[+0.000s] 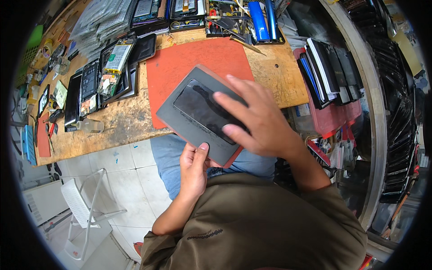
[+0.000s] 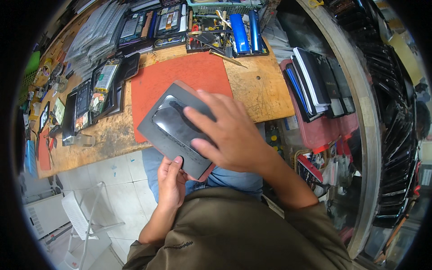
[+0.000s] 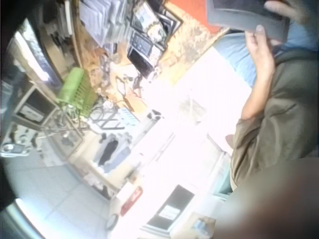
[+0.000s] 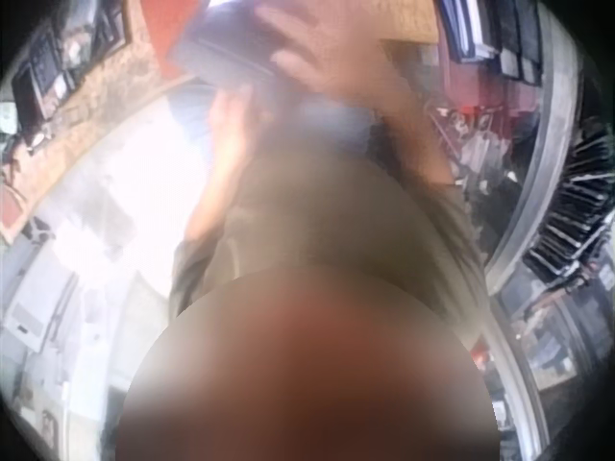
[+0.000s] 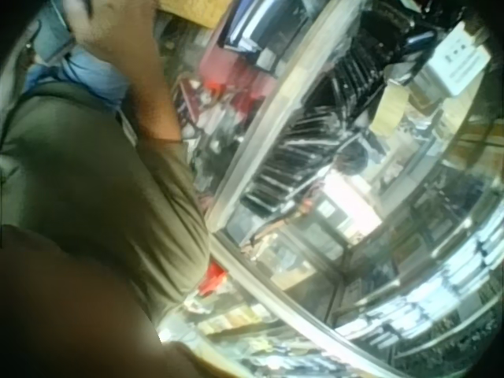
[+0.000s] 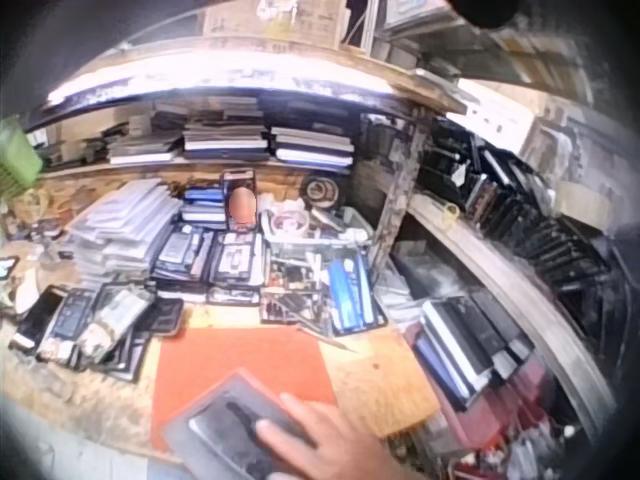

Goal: The person cleans a black smartphone with a white wipe, then places it on the table. They handle a transparent screen protector, place it on the table, and later pick up the smartphone again to wipe the screen. The person also handles a silver smartphone back cover and places it into a heat press machine.

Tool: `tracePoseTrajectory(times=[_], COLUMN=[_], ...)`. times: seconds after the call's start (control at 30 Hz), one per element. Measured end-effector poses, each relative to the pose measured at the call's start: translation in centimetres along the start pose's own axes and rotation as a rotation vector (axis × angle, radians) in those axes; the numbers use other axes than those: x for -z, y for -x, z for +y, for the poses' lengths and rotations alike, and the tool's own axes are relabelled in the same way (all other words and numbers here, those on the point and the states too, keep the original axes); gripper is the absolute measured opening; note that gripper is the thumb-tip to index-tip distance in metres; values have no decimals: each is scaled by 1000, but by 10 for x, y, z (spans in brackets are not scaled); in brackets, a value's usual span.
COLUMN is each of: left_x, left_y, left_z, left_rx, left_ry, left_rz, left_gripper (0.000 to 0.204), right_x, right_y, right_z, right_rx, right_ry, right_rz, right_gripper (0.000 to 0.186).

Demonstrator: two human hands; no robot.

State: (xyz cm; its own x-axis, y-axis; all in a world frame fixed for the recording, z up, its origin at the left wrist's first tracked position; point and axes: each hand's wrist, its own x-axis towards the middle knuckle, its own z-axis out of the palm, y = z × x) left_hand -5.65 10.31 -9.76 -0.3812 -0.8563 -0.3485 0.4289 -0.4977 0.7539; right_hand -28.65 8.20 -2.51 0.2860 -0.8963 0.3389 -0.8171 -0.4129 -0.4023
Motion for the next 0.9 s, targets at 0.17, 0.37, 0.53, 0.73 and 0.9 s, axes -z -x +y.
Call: tracePoseTrajectory(times=[0.17,0.37,0.53,0.73,0.9], left_x=[2,8,14,21,21], left_y=[-1,1,-3,-5,-2], left_z=[1,-2,-5,-2,0], left_rx=[26,38,37,70,80], left_ry=[26,70,13,22,-133], left_rz=[27,-27,-66,-61,-2], left_gripper=[23,20,32,43,50], right_x=[-31,22,46,28,10], right_y=[-36,-44,9,44,51], right_z=[-9,71,76,46,26], right_rx=[173,-310,-353,-375,-266], right_ry=[44,585,446,37,-70], right_rz=[-129,117,186,181,247], right_gripper=[65,60,41,29,36])
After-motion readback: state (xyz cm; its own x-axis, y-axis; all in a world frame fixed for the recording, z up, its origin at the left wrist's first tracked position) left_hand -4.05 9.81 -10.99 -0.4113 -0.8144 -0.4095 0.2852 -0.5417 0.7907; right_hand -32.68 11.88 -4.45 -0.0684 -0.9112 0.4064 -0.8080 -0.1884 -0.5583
